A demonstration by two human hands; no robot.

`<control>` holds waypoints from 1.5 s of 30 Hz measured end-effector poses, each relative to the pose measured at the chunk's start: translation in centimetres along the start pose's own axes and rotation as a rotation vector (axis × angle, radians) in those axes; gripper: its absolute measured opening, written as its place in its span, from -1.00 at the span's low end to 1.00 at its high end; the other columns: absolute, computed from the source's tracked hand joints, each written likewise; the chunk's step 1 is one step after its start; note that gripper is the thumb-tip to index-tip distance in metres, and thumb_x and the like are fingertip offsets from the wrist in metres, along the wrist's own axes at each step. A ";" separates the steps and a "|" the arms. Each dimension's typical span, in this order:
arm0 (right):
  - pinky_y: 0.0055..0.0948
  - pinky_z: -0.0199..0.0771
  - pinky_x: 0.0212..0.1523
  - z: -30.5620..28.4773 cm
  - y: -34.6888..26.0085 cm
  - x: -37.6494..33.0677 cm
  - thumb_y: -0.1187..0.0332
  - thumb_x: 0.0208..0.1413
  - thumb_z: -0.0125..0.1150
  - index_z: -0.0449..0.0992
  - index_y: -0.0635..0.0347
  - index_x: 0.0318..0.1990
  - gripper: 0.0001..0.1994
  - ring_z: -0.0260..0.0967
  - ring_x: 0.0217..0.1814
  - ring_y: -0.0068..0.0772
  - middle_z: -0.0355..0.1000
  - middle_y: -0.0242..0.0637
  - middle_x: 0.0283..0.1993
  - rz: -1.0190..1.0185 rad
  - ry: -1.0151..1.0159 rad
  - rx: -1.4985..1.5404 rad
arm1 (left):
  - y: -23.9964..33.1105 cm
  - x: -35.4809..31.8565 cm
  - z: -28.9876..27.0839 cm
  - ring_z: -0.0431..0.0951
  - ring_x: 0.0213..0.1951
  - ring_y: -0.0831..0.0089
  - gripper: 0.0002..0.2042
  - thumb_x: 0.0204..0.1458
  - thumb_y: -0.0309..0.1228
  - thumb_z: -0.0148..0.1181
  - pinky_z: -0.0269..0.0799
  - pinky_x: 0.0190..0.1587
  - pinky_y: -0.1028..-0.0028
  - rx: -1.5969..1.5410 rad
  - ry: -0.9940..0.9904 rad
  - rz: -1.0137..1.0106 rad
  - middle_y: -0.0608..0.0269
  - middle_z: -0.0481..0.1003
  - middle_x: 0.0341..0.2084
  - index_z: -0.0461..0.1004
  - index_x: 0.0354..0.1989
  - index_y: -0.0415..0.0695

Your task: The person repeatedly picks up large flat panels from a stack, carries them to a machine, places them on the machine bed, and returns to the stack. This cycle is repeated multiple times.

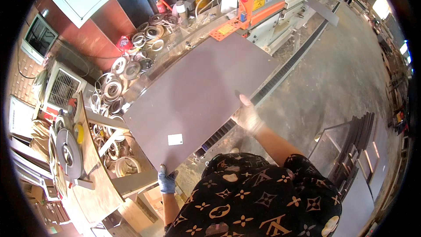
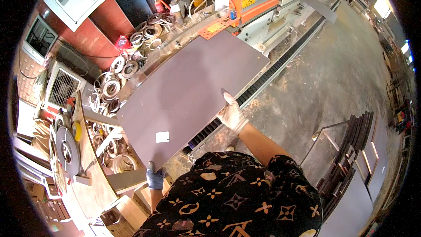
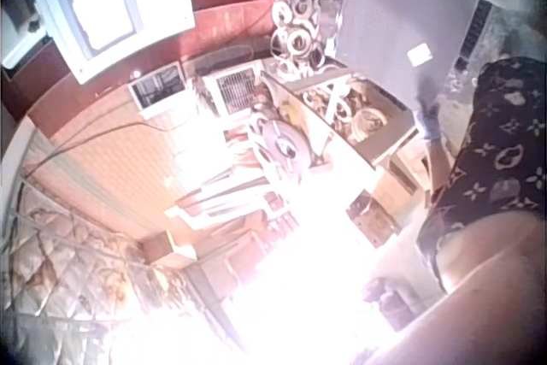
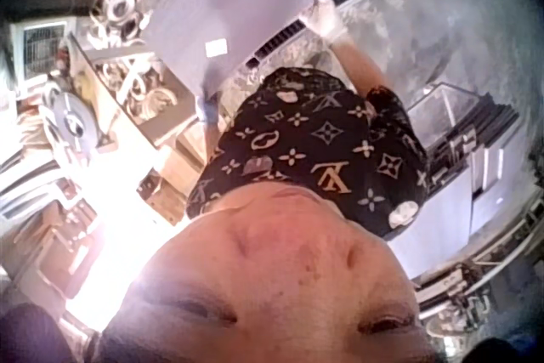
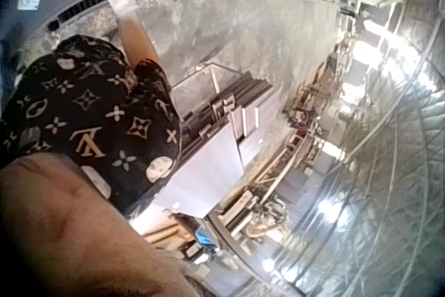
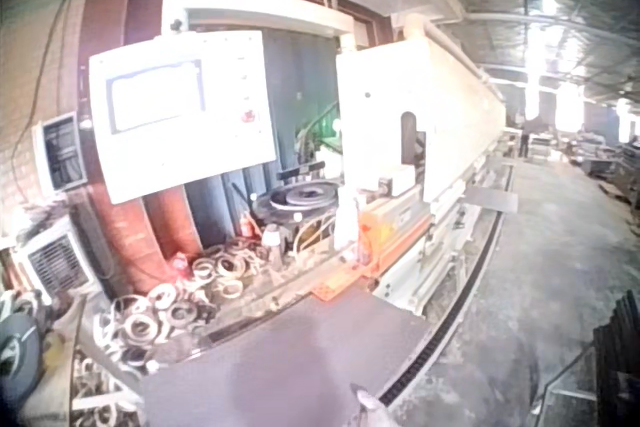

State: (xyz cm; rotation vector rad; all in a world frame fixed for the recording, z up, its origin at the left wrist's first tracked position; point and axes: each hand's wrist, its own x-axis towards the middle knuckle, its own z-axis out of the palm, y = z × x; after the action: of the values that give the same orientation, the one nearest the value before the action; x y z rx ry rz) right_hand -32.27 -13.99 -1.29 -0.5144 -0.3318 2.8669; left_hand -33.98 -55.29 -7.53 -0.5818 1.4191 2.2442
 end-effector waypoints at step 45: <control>-0.25 0.03 0.20 -12.4 -5.5 -13.6 0.10 0.07 0.07 0.20 0.15 0.13 -0.48 0.08 0.18 -0.28 0.19 -0.26 0.13 -0.244 0.531 -0.373 | -6.5 11.4 21.1 0.45 -0.41 0.43 -0.58 0.01 -0.33 0.14 0.43 -0.45 0.43 0.405 -0.360 -0.053 0.26 0.44 -0.22 0.20 0.06 0.08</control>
State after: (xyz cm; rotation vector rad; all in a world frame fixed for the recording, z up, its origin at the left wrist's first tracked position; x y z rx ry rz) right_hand -14.38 -9.82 -6.87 -1.1737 -0.7705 2.3221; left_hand -42.37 -32.05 -10.35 -0.0755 1.5756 1.8265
